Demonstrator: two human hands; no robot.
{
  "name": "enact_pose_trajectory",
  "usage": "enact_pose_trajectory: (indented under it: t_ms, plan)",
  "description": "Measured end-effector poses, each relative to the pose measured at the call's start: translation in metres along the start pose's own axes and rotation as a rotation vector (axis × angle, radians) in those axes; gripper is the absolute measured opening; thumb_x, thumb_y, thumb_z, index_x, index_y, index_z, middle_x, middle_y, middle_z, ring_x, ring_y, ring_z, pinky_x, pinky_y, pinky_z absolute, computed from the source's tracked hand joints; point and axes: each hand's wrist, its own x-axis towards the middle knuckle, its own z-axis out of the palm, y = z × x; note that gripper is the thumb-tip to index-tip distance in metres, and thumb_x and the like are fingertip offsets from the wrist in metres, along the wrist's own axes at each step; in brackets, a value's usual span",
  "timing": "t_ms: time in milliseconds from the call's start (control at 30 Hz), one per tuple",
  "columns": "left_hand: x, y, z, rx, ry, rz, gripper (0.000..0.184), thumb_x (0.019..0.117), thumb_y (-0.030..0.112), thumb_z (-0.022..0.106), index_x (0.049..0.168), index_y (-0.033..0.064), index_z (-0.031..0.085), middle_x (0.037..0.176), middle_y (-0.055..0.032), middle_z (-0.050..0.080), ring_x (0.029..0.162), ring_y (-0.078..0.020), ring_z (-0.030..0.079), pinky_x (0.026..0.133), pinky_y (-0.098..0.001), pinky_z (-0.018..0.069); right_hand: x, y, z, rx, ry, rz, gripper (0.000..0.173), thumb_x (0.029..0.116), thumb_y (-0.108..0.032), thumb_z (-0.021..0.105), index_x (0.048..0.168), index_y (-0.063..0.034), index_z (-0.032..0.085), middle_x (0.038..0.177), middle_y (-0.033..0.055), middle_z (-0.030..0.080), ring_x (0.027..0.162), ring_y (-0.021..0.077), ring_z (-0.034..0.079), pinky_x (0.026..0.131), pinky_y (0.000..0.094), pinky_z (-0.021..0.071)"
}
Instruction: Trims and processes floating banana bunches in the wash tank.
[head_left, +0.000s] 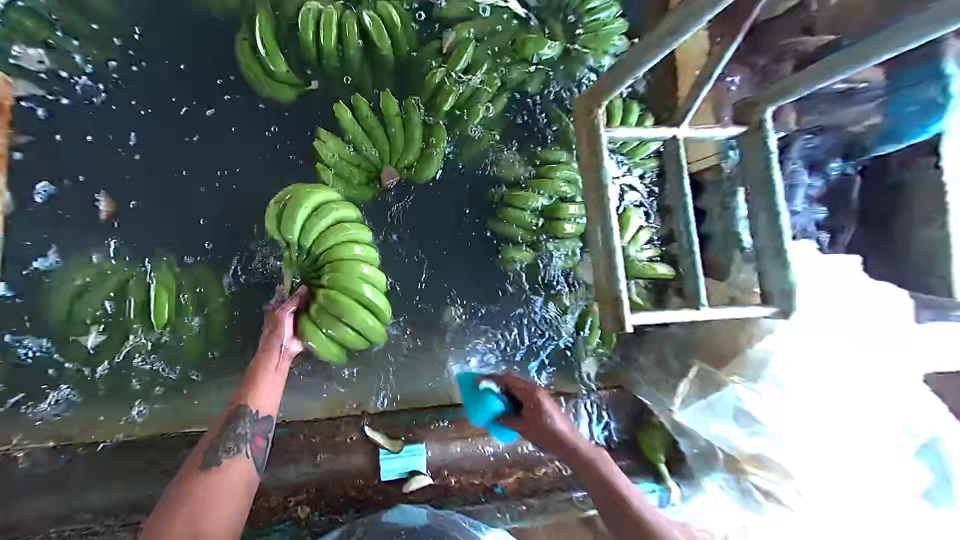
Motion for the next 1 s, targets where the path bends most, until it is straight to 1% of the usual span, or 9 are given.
enact_pose_trajectory:
  t_ms: [100,167,333,433,500,567,633,767,1000]
  plan:
    - [-0.004,0.005,0.039,0.210,0.050,0.139,0.061,0.0926,0.006,0.070,0.149,0.0098,0.048,0.137,-0.0145,0.060,0.119,-0.0256,0.062,0.098,-0.0489,0.0534,-0.012,-0.007,0.019,-0.187,-0.385,0.003,0.064,0.0839,-0.024,0.085,0.143,-0.0147,0.062,0.127,0.0195,0.069,0.118,0.0382,0.065,0.105,0.0629,0.0480]
    - [-0.001,-0.001,0.053,0.452,0.027,0.244,0.066,0.0889,0.005,0.075,0.149,0.0051,0.049,0.141,-0.0207,0.058,0.128,-0.0330,0.058,0.106,-0.0538,0.0482,-0.009,-0.020,0.026,-0.251,-0.437,-0.001,0.061,0.0844,-0.029,0.085,0.140,-0.0144,0.065,0.129,0.0208,0.068,0.121,0.0417,0.064,0.105,0.0675,0.0457]
    - [-0.031,-0.013,0.039,0.742,-0.091,0.571,0.068,0.0915,0.009,0.073,0.153,0.0049,0.044,0.143,-0.0192,0.059,0.130,-0.0298,0.059,0.110,-0.0493,0.0473,0.036,-0.020,0.003,0.084,0.201,0.066,0.033,0.1028,-0.018,0.059,0.125,0.0055,0.062,0.096,0.0171,0.068,0.076,0.0233,0.066,0.072,0.0432,0.0576]
    - [-0.072,-0.029,0.007,0.648,0.315,0.723,0.087,0.0865,0.026,0.077,0.153,-0.0091,0.033,0.158,-0.0325,0.033,0.150,-0.0435,0.028,0.124,-0.0555,0.0217,0.068,0.029,-0.003,0.269,0.624,0.043,0.032,0.1053,-0.015,0.053,0.124,0.0113,0.057,0.085,0.0127,0.065,0.066,0.0156,0.062,0.064,0.0351,0.0571]
    - [-0.078,-0.039,-0.004,0.340,0.508,0.384,0.096,0.0940,0.025,0.072,0.161,-0.0011,0.008,0.166,-0.0273,0.014,0.154,-0.0367,0.017,0.124,-0.0495,0.0208,0.085,0.041,0.013,0.365,0.771,0.116,0.036,0.1064,-0.015,0.052,0.129,0.0117,0.053,0.088,0.0141,0.062,0.068,0.0165,0.060,0.065,0.0352,0.0552]
    - [-0.061,-0.045,-0.009,0.000,0.520,-0.043,0.069,0.1037,0.045,0.055,0.159,0.0156,0.028,0.157,-0.0135,0.040,0.141,-0.0275,0.044,0.109,-0.0538,0.0436,0.097,0.027,0.040,0.438,0.746,0.161,0.036,0.1065,-0.014,0.051,0.132,0.0112,0.054,0.103,0.0214,0.067,0.085,0.0236,0.066,0.079,0.0408,0.0573]
    - [-0.042,-0.045,-0.013,-0.126,0.398,-0.239,0.067,0.1021,0.062,0.041,0.149,0.0145,0.041,0.137,-0.0176,0.056,0.115,-0.0316,0.060,0.089,-0.0540,0.0527,0.109,-0.007,0.064,0.630,0.618,0.098,0.031,0.1079,-0.011,0.045,0.130,0.0074,0.055,0.102,0.0118,0.068,0.084,0.0099,0.065,0.076,0.0259,0.0559]
    - [-0.032,-0.049,-0.030,-0.112,0.262,-0.223,0.054,0.1073,0.047,0.041,0.146,0.0100,0.043,0.127,-0.0183,0.061,0.102,-0.0291,0.065,0.080,-0.0475,0.0567,0.128,-0.056,0.070,0.363,0.353,-0.166,0.031,0.1065,-0.012,0.048,0.120,0.0104,0.065,0.092,0.0142,0.070,0.081,0.0152,0.066,0.080,0.0322,0.0570]
    - [-0.043,-0.036,-0.015,-0.109,0.118,-0.329,0.038,0.1061,0.027,0.042,0.138,0.0065,0.043,0.117,-0.0167,0.061,0.098,-0.0278,0.066,0.079,-0.0457,0.0579,0.148,-0.099,0.041,-0.089,0.344,0.117,0.037,0.1104,-0.030,0.046,0.131,-0.0065,0.066,0.111,0.0230,0.072,0.108,0.0422,0.068,0.095,0.0628,0.0504]
